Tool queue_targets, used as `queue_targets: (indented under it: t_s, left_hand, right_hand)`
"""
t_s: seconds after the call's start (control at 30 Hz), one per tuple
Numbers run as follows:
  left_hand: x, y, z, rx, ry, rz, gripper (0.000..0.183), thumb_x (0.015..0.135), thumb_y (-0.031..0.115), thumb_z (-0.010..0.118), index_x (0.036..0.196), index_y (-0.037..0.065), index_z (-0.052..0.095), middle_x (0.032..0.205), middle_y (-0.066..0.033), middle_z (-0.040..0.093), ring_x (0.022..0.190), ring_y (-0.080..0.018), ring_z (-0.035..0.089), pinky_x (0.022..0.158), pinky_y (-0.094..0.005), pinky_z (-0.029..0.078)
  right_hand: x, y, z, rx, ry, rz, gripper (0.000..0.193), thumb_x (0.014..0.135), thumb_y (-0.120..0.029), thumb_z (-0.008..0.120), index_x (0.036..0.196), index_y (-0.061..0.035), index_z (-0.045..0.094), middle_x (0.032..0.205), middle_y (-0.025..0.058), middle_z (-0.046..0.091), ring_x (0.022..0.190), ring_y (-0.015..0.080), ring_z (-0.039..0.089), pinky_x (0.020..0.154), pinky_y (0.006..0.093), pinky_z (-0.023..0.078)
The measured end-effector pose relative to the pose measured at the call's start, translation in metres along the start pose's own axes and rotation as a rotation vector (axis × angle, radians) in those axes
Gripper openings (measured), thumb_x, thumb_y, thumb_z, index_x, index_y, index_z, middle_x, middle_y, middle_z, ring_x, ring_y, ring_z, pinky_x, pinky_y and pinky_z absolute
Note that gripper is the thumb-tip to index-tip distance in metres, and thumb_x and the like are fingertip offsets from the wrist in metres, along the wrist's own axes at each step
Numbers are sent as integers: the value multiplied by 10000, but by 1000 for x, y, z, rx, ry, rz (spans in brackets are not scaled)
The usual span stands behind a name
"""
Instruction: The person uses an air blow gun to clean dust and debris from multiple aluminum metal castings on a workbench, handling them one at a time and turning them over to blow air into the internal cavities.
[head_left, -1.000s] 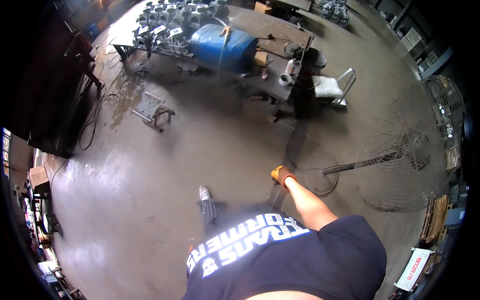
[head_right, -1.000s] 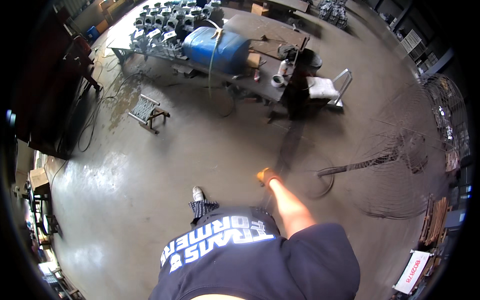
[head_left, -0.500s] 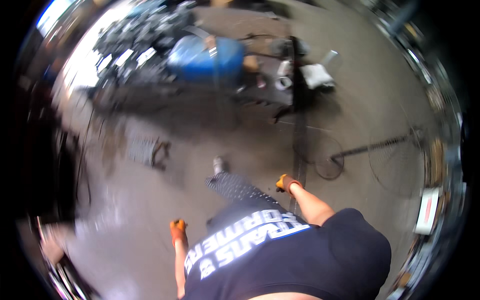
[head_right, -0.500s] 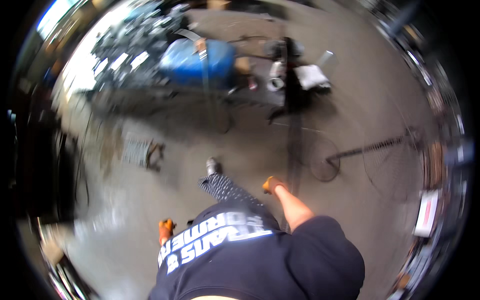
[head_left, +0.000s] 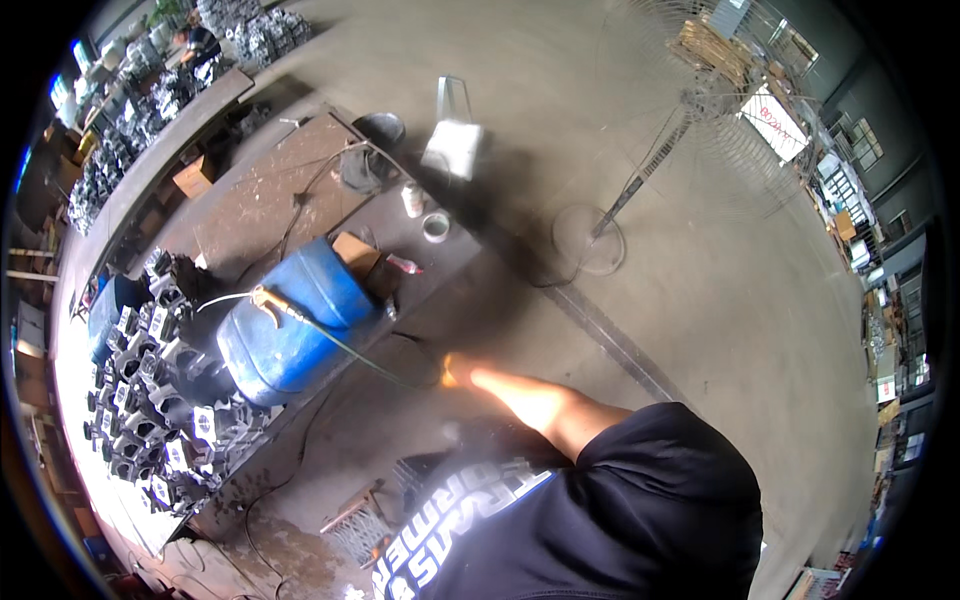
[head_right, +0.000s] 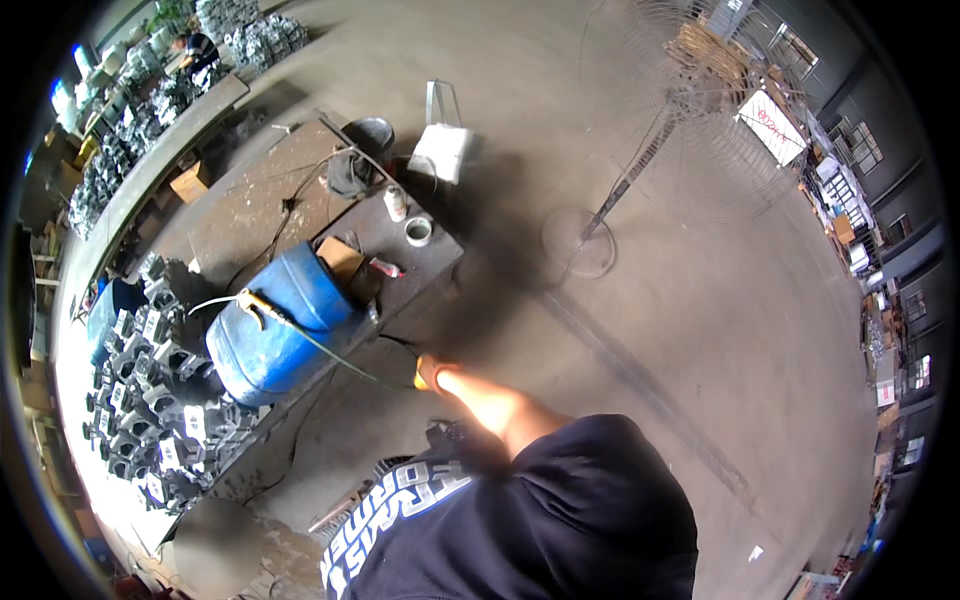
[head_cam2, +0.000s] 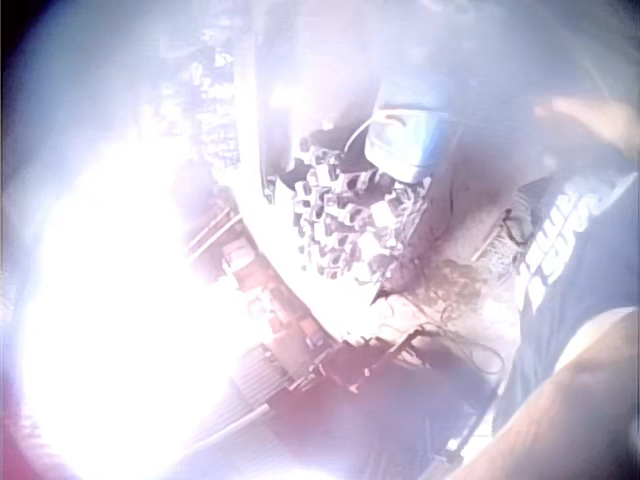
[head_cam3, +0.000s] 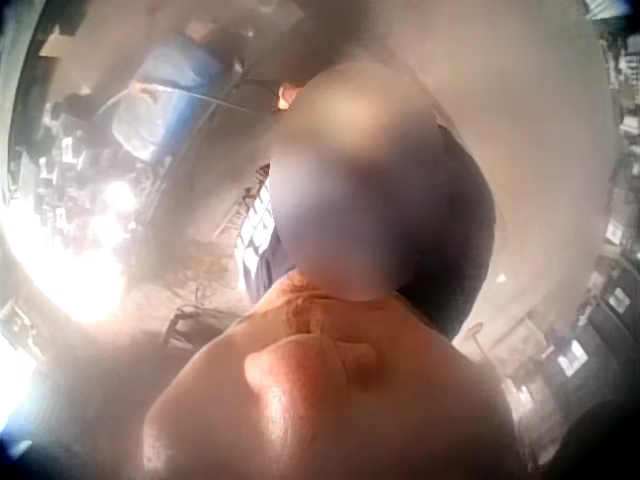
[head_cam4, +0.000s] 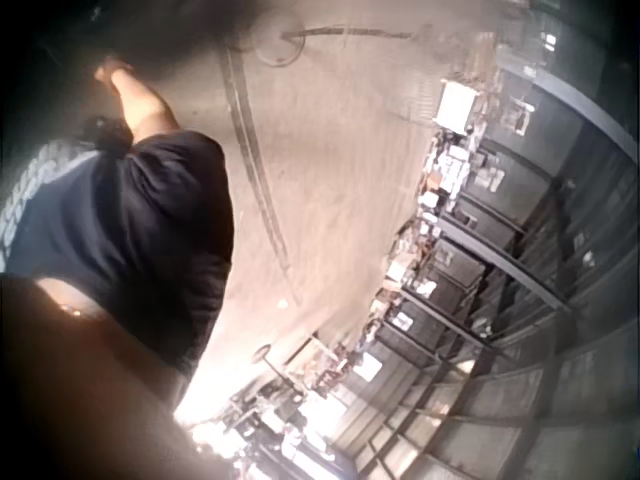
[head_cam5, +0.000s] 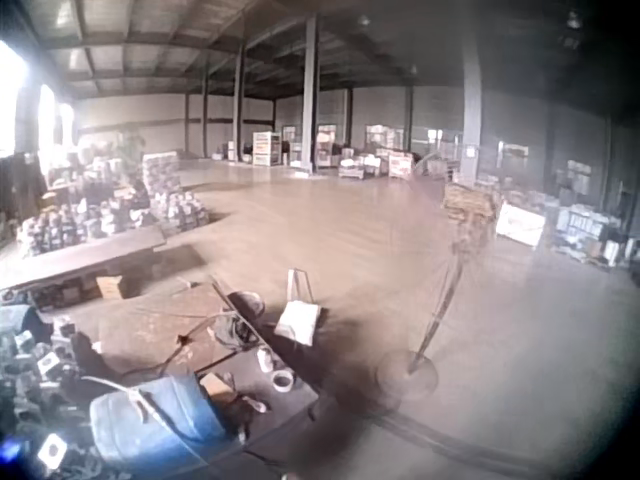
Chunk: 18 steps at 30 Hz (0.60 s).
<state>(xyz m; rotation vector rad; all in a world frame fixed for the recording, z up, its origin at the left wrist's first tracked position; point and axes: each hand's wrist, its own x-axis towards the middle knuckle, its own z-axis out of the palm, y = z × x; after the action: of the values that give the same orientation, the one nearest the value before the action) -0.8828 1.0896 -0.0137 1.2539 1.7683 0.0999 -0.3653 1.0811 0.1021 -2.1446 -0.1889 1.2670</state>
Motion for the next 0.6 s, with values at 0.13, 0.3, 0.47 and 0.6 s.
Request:
queue_targets:
  t_s: [0.13,0.3,0.47,0.6]
  left_hand:
    - [43,48,-76,-111,10,27,278,816,222,558,937,-9,653,828,-160,686,775,-287,640,701,-380,482]
    - [119,119,-133,165,-196,114,290,802,233,519,951,48,687,902,-172,682,801,-311,641,713,-393,481]
    - [237,69,-199,746,-95,1023,228,745,154,739,898,42,613,887,-134,667,834,-287,641,774,-372,491]
    - [367,32,-216,607,-373,465,217,863,236,629,956,42,604,904,-106,664,806,-260,635,742,-337,496]
  right_hand:
    - [33,-87,50,-367,3,-261,196,857,-176,579,1002,-59,639,965,110,676,837,209,623,670,404,478]
    - [43,-194,102,-600,476,-499,171,781,-179,643,902,-68,690,853,118,704,802,213,682,748,365,514]
    - [12,-250,166,-362,510,-285,245,748,-247,676,946,-103,693,945,148,695,885,276,685,769,401,533]
    - [6,-252,219,-558,507,-209,290,769,-387,639,853,-122,723,806,117,705,788,314,698,685,439,538]
